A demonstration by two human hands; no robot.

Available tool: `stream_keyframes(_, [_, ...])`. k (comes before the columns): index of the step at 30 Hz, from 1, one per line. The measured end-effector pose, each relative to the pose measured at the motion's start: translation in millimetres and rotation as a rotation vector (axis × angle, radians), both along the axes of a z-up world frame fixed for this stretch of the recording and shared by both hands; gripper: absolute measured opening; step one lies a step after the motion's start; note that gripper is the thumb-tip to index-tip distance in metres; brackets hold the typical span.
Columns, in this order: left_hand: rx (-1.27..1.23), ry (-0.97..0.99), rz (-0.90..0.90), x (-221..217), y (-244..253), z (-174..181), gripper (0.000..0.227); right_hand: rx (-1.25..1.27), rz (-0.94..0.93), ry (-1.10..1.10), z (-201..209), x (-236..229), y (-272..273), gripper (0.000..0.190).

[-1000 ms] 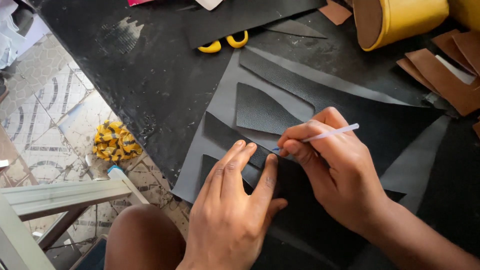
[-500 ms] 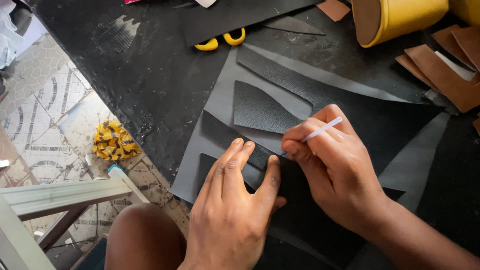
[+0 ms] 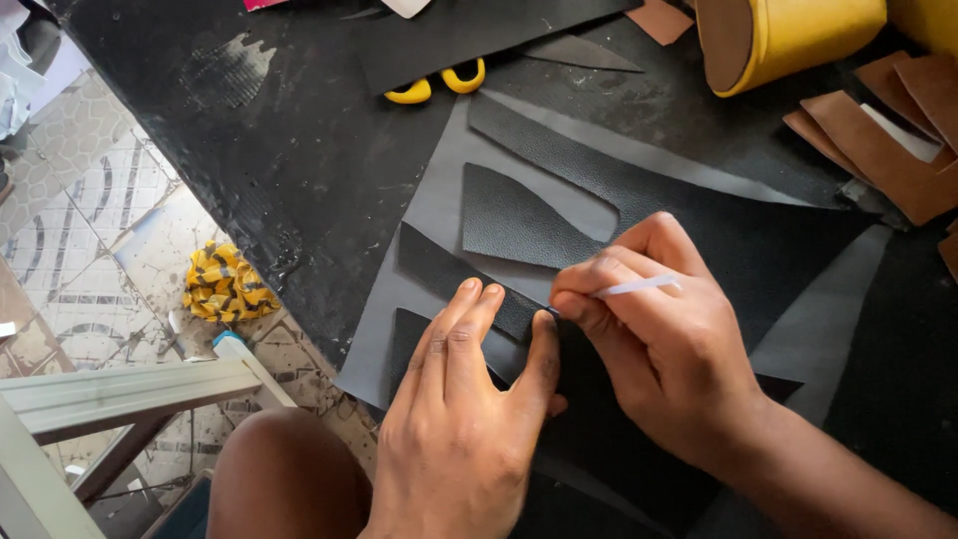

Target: The person sits on the floor at a low work table covered with cut black leather-like pieces and uses a pen to trace marking lines along the edges of the pieces, holding each piece steady with the other hand and moving finished pieces aside as they work through the laid-out parts.

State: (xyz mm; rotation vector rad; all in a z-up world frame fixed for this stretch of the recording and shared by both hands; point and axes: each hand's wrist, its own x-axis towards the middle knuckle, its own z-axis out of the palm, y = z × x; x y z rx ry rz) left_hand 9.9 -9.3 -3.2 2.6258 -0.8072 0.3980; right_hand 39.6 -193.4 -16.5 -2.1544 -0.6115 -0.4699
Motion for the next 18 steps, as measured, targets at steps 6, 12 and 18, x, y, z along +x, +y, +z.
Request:
stream_keyframes(6, [-0.009,0.008,-0.001,0,0,0,0.045,-0.028,-0.081,0.053,2,-2,-1,0.010])
stream_keyframes(12, [0.008,-0.020,-0.006,0,2,-1,0.046,-0.014,-0.061,0.015,3,-4,-1,0.009])
stream_keyframes(18, [-0.014,0.030,-0.034,0,6,-3,0.051,0.135,-0.211,0.026,-6,-12,-4,0.016])
